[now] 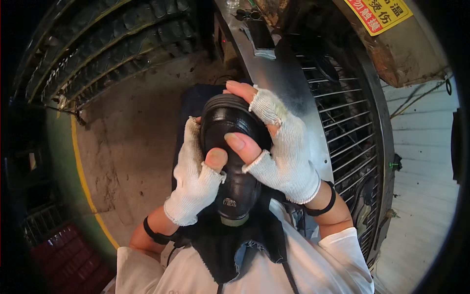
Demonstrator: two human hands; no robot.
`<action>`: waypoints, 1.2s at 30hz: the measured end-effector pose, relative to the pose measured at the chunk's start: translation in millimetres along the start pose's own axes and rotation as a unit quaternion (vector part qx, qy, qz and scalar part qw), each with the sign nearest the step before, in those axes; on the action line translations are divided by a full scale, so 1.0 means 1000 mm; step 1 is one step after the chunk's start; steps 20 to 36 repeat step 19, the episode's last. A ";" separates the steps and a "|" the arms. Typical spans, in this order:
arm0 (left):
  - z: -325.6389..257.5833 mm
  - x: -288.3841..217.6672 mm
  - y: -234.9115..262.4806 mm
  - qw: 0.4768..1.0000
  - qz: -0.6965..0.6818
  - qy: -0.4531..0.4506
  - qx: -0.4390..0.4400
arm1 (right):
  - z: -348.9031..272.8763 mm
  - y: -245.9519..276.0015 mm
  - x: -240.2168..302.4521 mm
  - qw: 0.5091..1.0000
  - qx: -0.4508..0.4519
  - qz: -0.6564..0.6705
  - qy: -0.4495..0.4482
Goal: Inspecting and wiping down shoes at a workstation in a shoe manufacturing facility.
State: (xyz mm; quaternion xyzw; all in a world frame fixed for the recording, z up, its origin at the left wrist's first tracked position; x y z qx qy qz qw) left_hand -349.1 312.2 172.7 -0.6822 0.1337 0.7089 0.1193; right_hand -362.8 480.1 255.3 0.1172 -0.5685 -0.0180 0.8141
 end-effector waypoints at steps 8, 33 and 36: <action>0.024 0.025 0.035 0.971 0.061 0.176 -0.149 | -0.089 -0.008 -0.126 0.986 -0.086 -0.030 -0.136; 0.061 -0.113 0.039 0.974 0.076 -0.213 -0.008 | -0.227 0.201 -0.122 0.849 -0.379 0.135 -0.343; 0.061 -0.113 0.039 0.974 0.076 -0.213 -0.008 | -0.227 0.201 -0.122 0.849 -0.379 0.135 -0.343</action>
Point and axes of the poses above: each hand's wrist, its own z-axis towards the middle knuckle, its own y-axis out of the back of the hand, x = y × z, the point moved 6 cm from there along z, towards the middle knuckle, and after that the axes turned 6 degrees about z, right-handed, at the moved point
